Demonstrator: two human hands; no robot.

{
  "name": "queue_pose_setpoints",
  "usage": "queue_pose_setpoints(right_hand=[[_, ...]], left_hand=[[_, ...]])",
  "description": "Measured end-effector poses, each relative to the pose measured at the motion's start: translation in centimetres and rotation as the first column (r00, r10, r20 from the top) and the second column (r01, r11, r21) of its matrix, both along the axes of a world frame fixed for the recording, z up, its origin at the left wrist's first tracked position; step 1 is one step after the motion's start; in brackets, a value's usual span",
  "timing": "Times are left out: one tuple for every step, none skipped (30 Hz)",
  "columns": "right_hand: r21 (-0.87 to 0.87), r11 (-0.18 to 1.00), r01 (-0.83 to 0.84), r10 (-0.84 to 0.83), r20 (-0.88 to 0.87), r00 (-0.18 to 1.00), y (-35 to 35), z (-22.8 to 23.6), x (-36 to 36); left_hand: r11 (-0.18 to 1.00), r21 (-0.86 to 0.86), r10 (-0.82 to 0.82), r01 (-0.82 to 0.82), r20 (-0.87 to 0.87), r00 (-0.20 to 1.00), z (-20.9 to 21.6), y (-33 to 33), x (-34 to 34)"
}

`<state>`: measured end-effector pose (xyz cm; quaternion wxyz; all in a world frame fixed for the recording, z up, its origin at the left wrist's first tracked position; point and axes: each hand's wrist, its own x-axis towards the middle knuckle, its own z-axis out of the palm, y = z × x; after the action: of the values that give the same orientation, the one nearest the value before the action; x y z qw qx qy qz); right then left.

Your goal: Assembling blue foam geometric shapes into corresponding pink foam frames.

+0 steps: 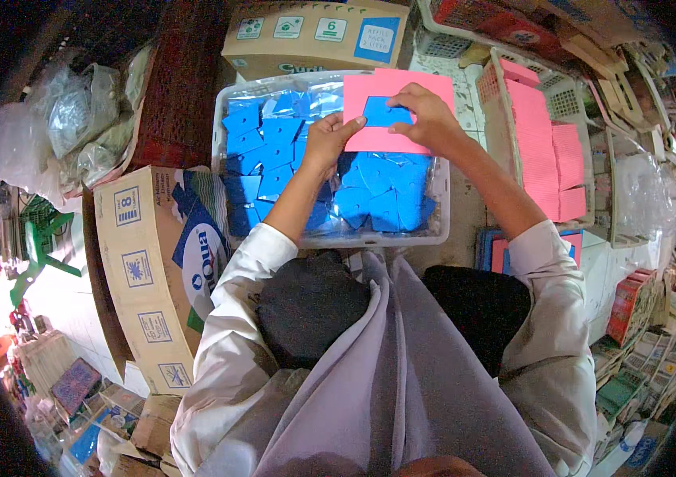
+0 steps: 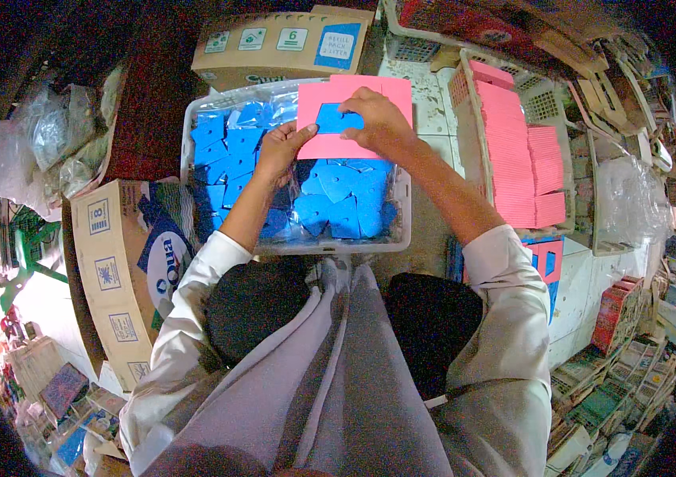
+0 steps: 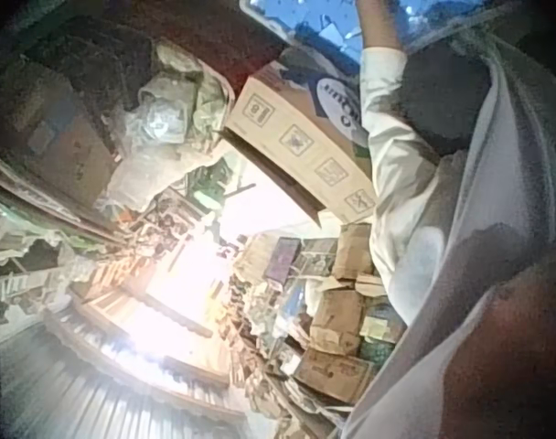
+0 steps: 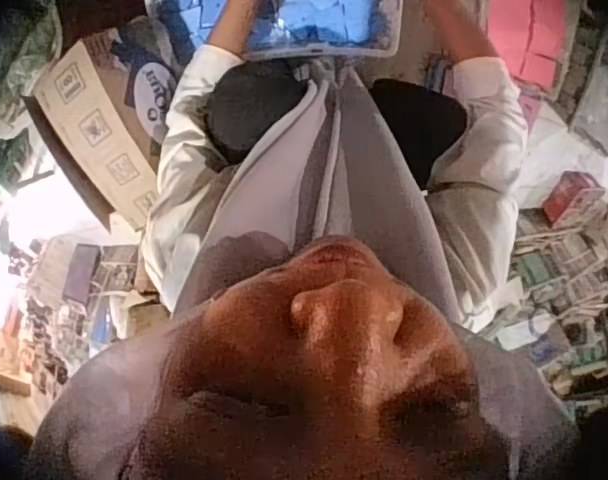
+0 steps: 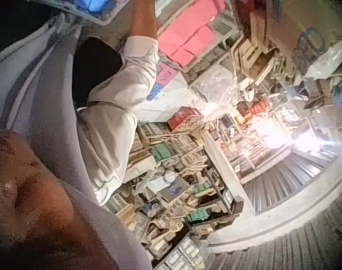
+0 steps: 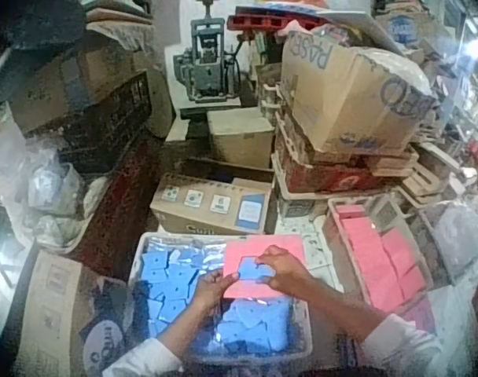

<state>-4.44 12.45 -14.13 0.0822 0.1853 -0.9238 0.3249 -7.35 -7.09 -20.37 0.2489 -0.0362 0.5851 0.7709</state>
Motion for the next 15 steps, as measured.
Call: queue_pose_setpoints(right_hand=[[0.001,1.000,0.002,-0.002,0.000,1.000,0.0,-0.1,0.1],[-0.003,1.000,0.012,-0.012,0.004,1.000,-0.1,-0.3,0.1],[-0.007,1.000,0.023,-0.023,0.010,1.000,-0.3,-0.3,0.2],[-0.005,1.000,0.026,-0.026,0.010,1.000,-0.4,-0.2,0.2],[-0.011,0.999,0.046,-0.045,0.043,0.998,-0.4,-0.1,0.2],[-0.024,0.998,0.064,-0.062,0.076,0.995,-0.5,0.1,0.2],[-0.029,0.997,0.065,-0.062,0.075,0.995,-0.5,0.0,0.1],[-0.026,0.998,0.065,-0.062,0.085,0.994,-0.5,-0.3,-0.1],[-0.016,0.998,0.066,-0.064,0.096,0.993,-0.6,-0.3,-0.2],[-0.015,0.998,0.067,-0.066,0.095,0.993,-0.7,-0.2,-0.2],[-0.016,0.999,0.038,-0.036,0.101,0.994,-0.7,0.0,-0.2],[-0.016,1.000,0.009,-0.007,0.105,0.994,-0.6,0.2,-0.2],[-0.016,1.000,0.013,-0.011,0.102,0.995,-0.5,0.5,-0.1],[-0.048,0.992,0.119,-0.119,0.000,0.993,-0.4,0.9,0.1],[-0.090,0.971,0.223,-0.231,-0.097,0.968,0.0,1.0,0.4]], left_hand=[[1.000,-0.004,-0.004,0.004,-0.021,1.000,0.0,0.1,0.0],[1.000,-0.002,-0.006,0.006,-0.021,1.000,-0.1,0.1,0.0],[0.999,0.049,0.003,-0.003,-0.001,1.000,0.0,0.1,0.1],[0.995,0.101,0.011,-0.013,0.019,1.000,0.0,0.0,0.2],[0.995,0.104,0.008,-0.010,0.020,1.000,-0.2,0.0,0.1],[0.995,0.100,0.014,-0.017,0.023,1.000,-0.1,-0.1,0.1],[0.995,0.096,0.021,-0.023,0.026,0.999,-0.1,-0.1,0.1],[0.996,0.090,0.020,-0.022,0.025,0.999,0.0,-0.2,0.1],[0.997,0.070,0.030,-0.031,0.016,0.999,0.1,-0.3,0.1],[0.998,0.049,0.040,-0.040,0.006,0.999,0.2,-0.4,0.1],[0.998,0.048,0.037,-0.037,0.005,0.999,0.1,-0.5,0.2],[0.997,0.058,0.049,-0.049,0.005,0.999,0.1,-0.5,0.2],[0.996,0.067,0.058,-0.059,0.005,0.998,0.2,-0.6,0.1],[0.996,0.067,0.052,-0.052,0.001,0.999,0.3,-0.8,0.0],[0.990,0.129,0.060,-0.058,-0.015,0.998,1.0,-1.0,0.1]])
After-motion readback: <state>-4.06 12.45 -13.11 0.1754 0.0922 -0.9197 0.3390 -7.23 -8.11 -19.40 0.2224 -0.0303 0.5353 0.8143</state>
